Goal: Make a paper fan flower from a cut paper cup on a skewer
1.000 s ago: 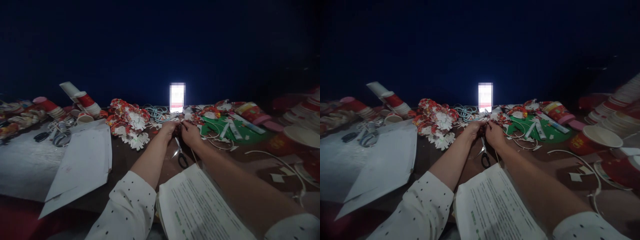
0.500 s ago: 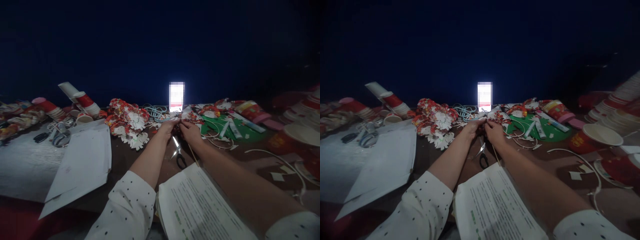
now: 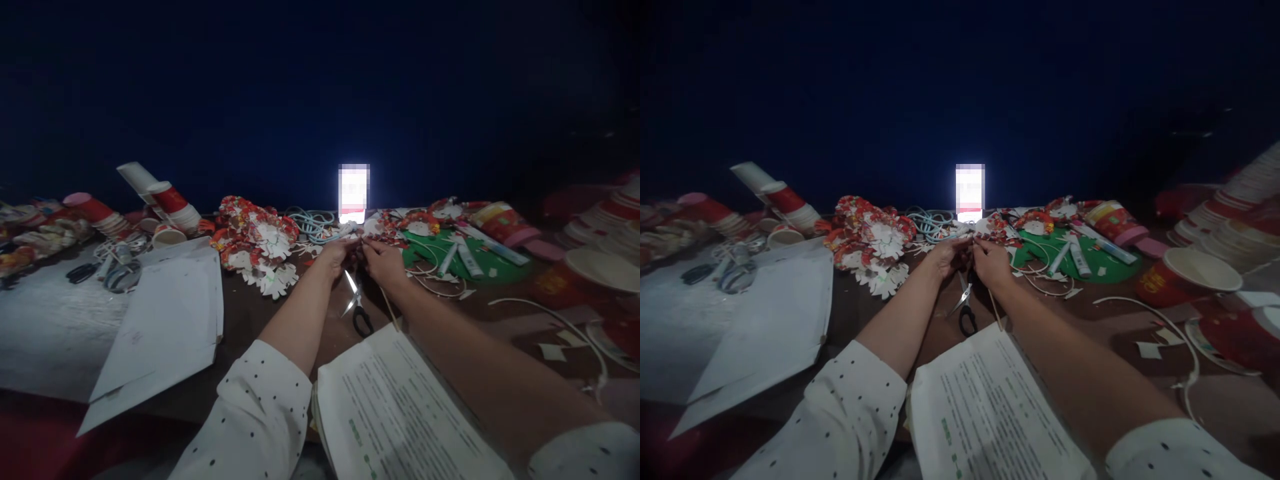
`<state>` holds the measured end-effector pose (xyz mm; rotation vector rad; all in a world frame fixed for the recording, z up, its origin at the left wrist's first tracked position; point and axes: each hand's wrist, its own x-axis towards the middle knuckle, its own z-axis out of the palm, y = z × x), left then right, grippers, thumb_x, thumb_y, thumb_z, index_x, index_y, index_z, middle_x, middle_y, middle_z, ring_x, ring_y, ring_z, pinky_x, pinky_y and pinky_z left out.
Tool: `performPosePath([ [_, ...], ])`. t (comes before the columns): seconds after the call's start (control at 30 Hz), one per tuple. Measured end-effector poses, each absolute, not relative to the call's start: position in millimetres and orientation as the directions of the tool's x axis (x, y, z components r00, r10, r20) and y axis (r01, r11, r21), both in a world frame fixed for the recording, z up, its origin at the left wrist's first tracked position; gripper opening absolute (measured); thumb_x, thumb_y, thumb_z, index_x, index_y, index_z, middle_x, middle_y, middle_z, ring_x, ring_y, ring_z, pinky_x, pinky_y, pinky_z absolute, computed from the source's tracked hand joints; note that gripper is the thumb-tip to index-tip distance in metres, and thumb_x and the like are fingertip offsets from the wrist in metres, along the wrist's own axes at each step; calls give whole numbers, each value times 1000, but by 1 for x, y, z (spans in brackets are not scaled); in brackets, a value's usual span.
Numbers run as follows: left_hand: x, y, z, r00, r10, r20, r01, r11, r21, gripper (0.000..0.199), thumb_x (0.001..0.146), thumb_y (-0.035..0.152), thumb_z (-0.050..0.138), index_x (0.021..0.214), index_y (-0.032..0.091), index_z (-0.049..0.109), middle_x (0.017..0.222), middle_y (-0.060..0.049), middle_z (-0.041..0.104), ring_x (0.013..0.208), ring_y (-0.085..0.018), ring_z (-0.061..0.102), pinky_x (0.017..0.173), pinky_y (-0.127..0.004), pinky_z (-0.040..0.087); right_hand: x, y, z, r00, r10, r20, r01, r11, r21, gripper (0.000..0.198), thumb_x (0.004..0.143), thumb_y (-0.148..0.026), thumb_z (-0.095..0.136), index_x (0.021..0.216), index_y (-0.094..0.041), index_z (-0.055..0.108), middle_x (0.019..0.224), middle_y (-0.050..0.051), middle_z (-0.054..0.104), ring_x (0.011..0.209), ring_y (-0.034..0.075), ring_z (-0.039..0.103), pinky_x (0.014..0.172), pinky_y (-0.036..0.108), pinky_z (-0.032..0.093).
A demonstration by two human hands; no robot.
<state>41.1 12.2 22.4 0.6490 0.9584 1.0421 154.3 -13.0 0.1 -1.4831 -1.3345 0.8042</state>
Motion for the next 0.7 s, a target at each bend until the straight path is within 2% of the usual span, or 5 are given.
performPosePath([
  [0.1,42,10,23,163,921,-353,-372,388,843,20,74,21,83,85,11,70,53,3,56,41,-4,42,44,-17,34,155,-15,2,146,960,239,473,144,-869,39,85,-24,50,112,-14,77,88,8,79,80,22,70,77,33,54],
  [0.17,42,9,23,115,924,-365,-353,381,854,14,75,16,80,76,11,67,49,4,54,41,-4,43,43,-17,36,156,-16,2,87,951,298,566,199,-800,36,87,-21,48,107,-17,78,100,9,79,93,24,70,86,34,52],
  [0.37,47,10,25,22,913,-408,-352,389,851,23,80,3,66,62,14,59,46,4,52,39,-5,43,42,-17,34,155,-20,0,13,950,310,743,199,-639,31,91,-23,44,90,-16,75,89,13,76,82,23,67,73,29,46],
  [0.53,47,10,30,55,879,-474,-349,462,816,27,86,4,58,61,14,54,42,5,47,36,-5,39,39,-16,29,151,-21,3,71,958,278,661,164,-733,28,88,-25,46,83,-17,72,78,9,73,73,20,63,69,29,43],
  [0.7,43,11,30,91,871,-482,-366,480,798,17,86,6,61,71,12,58,45,4,51,35,-5,42,39,-15,32,150,-21,-2,118,978,172,390,113,-914,29,84,-34,53,90,-17,75,56,-1,60,54,15,53,57,27,41],
])
